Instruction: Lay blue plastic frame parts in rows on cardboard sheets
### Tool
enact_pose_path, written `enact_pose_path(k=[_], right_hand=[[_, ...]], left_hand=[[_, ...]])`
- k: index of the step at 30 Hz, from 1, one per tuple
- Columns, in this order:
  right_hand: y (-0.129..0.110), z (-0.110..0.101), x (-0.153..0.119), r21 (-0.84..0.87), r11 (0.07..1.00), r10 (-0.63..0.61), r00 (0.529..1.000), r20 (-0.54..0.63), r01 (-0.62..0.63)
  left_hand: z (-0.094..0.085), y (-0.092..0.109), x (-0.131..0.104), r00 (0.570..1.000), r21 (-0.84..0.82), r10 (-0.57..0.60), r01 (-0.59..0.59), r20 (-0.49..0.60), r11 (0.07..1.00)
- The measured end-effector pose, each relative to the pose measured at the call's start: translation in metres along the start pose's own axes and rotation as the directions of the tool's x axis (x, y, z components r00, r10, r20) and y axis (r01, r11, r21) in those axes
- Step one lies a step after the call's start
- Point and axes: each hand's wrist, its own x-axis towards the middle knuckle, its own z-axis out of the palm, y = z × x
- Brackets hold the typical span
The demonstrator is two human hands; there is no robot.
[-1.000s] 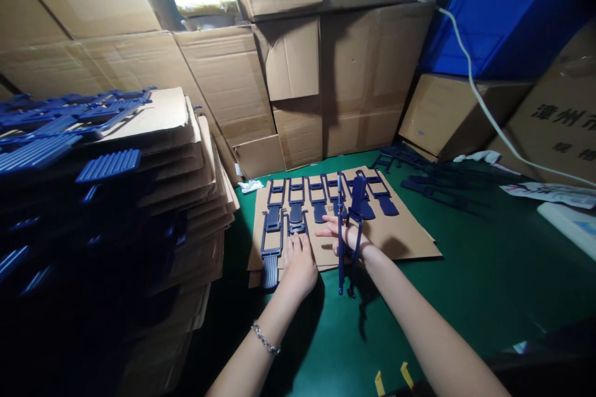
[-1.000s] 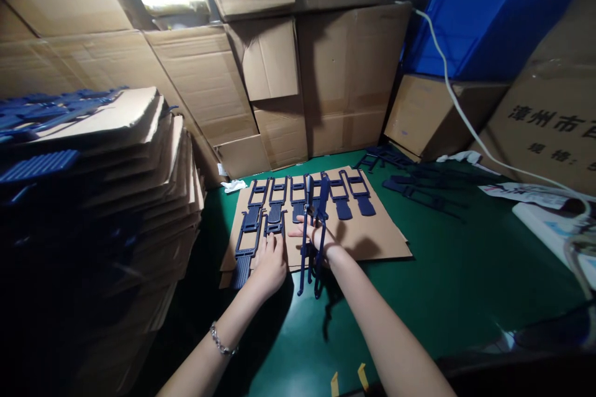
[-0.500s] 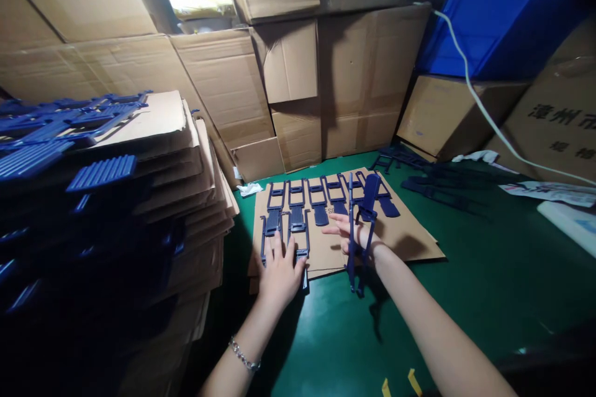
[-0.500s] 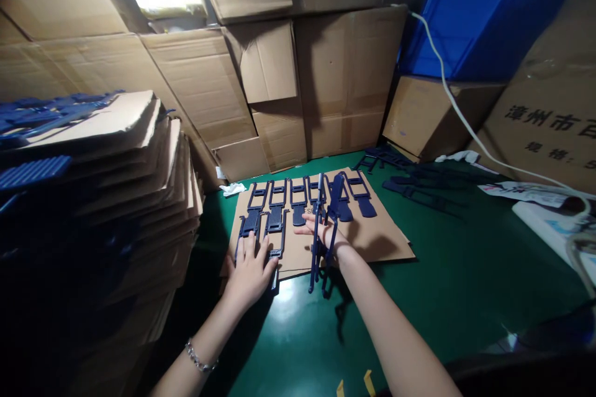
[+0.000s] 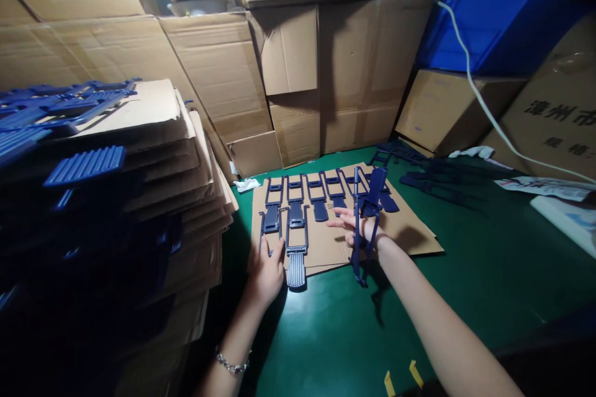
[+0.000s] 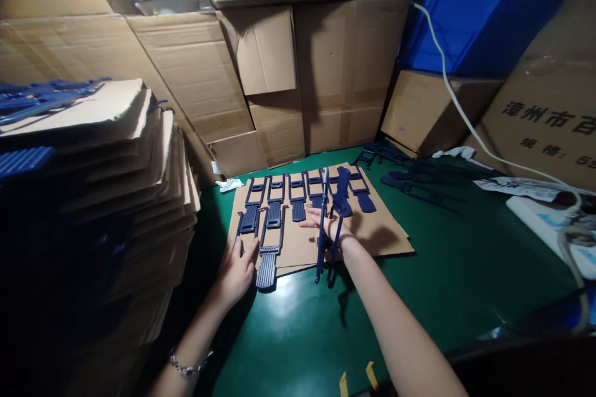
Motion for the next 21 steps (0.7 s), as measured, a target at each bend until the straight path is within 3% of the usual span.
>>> enact_pose_path(k=[7, 10, 13, 15, 21], right_hand=[[-0.004, 0.003, -0.006, 0.015, 1.000, 0.006, 1.000, 0.002, -0.006], [-0.003, 0.001, -0.004, 0.017, 1.000, 0.001, 1.000, 0.009, -0.001], [-0.003, 0.000, -0.004, 0.021, 1.000, -0.014, 1.000, 0.005, 0.013], [-0.004, 0.002, -0.006, 0.025, 1.000, -0.013, 1.000, -0.011, 0.013], [-0.006, 0.005, -0.011, 0.013, 1.000, 0.002, 1.000, 0.000, -0.002]], left_hand=[[-0.006, 0.001, -0.004, 1.000, -0.050, -0.016, 0.017, 0.024, 0.999], [-0.014, 0.012, -0.008, 0.990, -0.047, 0.111, -0.107, 0.086, 0.993], [-0.019, 0.024, -0.011, 0.929, -0.063, 0.278, -0.271, 0.245, 0.960], [-0.019, 0.029, -0.012, 0.908, -0.038, 0.300, -0.302, 0.291, 0.952], [-0.012, 0.033, -0.014, 0.924, 0.027, 0.284, -0.300, 0.257, 0.953]])
